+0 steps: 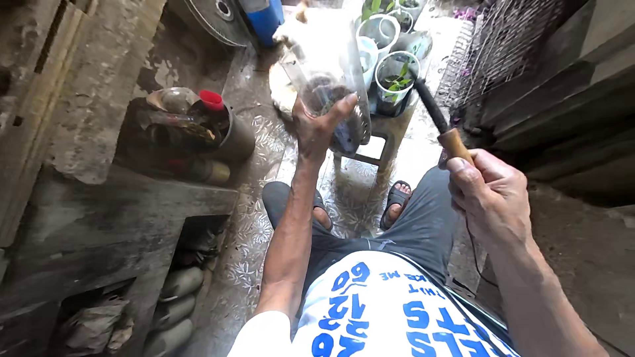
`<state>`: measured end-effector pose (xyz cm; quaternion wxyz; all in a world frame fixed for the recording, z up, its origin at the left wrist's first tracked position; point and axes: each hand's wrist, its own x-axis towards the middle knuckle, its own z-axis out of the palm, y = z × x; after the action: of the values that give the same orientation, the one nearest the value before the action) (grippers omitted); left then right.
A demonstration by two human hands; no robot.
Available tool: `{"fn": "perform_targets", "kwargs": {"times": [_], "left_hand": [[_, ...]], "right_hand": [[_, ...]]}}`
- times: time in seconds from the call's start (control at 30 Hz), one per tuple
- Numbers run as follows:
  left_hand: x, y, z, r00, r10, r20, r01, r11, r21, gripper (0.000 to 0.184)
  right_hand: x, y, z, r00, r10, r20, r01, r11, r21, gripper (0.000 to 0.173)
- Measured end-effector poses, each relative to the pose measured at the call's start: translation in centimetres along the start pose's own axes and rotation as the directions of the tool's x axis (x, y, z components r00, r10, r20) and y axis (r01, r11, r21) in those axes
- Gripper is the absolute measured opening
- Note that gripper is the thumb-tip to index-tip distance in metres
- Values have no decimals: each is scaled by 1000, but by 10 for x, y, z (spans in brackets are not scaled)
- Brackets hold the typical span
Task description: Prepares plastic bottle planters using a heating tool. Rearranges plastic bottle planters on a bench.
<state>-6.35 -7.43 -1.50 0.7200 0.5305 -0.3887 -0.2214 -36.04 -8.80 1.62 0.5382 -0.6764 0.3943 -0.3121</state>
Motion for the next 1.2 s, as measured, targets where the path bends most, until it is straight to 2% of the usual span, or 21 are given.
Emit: {"fn": "perform_targets", "kwargs": {"times": [0.2, 0.3, 0.5, 0.63, 0.7, 0.77, 0.87, 0.97, 1.07, 1.17, 1.2], "left_hand": [[-35, 1, 18, 987, 109, 116, -134, 963, 235, 71], [-53, -12, 31, 968, 173, 180, -213, 947, 239, 73], [-76, -24, 49, 959, 242, 149, -277, 912, 303, 73], [-82, -29, 49, 957, 258, 133, -288, 898, 332, 75], [-82, -28, 48, 961, 251, 116, -276, 894, 353, 74], [-81, -27, 46, 964, 249, 98, -267, 898, 350, 77], [-76, -16, 36, 956, 226, 187, -268, 931, 247, 85], [-58, -4, 20, 879, 240, 412, -282, 959, 43, 92], [-29, 7, 14, 742, 238, 627, -255, 965, -64, 101], [-16, 24, 28, 701, 228, 676, -137, 973, -186, 107], [-9, 21, 35, 667, 255, 700, -105, 962, -250, 111]], "right_hand": [[40, -26, 9, 997, -18, -78, 35, 976, 213, 15], [62, -39, 10, 999, 31, -32, -21, 964, 266, 18], [88, -49, 12, 978, 136, 156, -171, 956, 237, 10], [98, -55, 20, 977, 124, 176, -150, 978, 144, 10], [104, -55, 23, 980, 94, 174, -108, 991, 75, 2], [108, -57, 25, 981, 53, 186, -61, 997, 42, 3], [109, -72, 24, 968, 24, 249, -47, 995, 85, 7], [111, -93, 19, 955, 19, 297, -61, 989, 133, 7], [113, -114, 12, 937, 1, 349, -54, 989, 140, 9], [115, -133, 5, 936, 47, 349, -90, 990, 108, 9], [119, -135, 4, 942, 60, 329, -103, 988, 114, 10]]}}
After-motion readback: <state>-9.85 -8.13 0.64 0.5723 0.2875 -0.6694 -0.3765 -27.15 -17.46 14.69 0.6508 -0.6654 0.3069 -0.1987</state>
